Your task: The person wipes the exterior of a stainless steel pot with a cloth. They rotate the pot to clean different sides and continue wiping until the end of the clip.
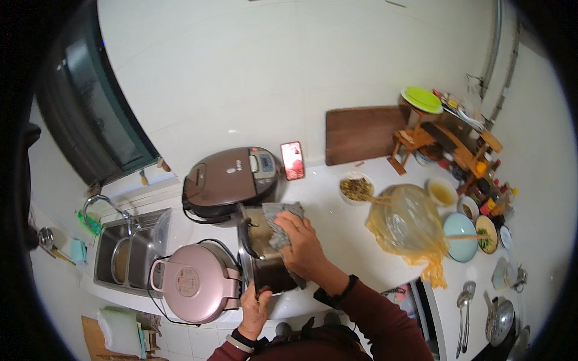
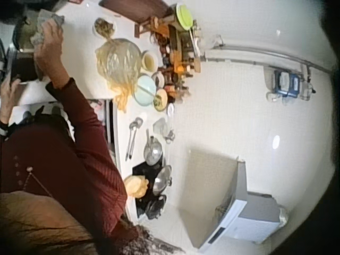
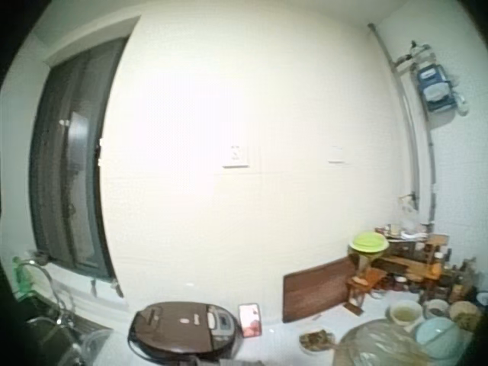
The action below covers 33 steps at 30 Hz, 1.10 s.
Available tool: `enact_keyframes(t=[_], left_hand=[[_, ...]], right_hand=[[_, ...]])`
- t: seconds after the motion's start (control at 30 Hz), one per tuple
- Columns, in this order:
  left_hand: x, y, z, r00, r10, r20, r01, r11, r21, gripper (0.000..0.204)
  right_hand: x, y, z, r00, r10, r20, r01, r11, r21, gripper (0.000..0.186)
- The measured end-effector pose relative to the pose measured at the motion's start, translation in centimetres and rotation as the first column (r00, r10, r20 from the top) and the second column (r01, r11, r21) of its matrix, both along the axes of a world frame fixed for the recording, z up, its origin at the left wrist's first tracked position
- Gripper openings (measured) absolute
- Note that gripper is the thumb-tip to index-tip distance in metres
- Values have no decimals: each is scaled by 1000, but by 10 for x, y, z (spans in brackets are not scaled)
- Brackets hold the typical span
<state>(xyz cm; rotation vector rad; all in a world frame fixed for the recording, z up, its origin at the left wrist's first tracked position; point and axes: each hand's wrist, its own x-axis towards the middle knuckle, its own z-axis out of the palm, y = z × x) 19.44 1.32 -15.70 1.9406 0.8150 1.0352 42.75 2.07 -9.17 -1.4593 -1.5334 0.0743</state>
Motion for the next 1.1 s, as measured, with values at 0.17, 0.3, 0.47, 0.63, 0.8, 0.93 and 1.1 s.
enact_keyframes(t=[0.17,0.3,0.47,0.63,0.8,0.93,1.1], left_hand=[[14,1,3,1000,5,15,-7,993,114,36],[17,-4,15,998,39,-40,-33,989,147,36],[27,-24,42,996,60,-62,-54,994,90,34],[36,-29,76,989,98,-114,-96,995,19,35],[44,-17,101,979,131,-158,-141,989,-48,37],[47,1,105,975,190,-118,-193,981,-15,36],[35,25,102,967,230,-108,-248,946,-210,37]], right_hand=[[3,-5,-4,998,-24,-55,25,1000,12,53],[7,-18,-3,995,-26,-100,27,1000,15,54],[16,-38,-2,995,-34,-94,34,999,-7,52],[31,-37,-1,995,10,-98,-13,999,-31,48],[30,-21,4,980,-7,-200,-28,985,-170,47],[6,-31,8,1000,-22,4,22,993,-120,56],[-54,-70,-3,925,-17,380,24,1000,-13,69]])
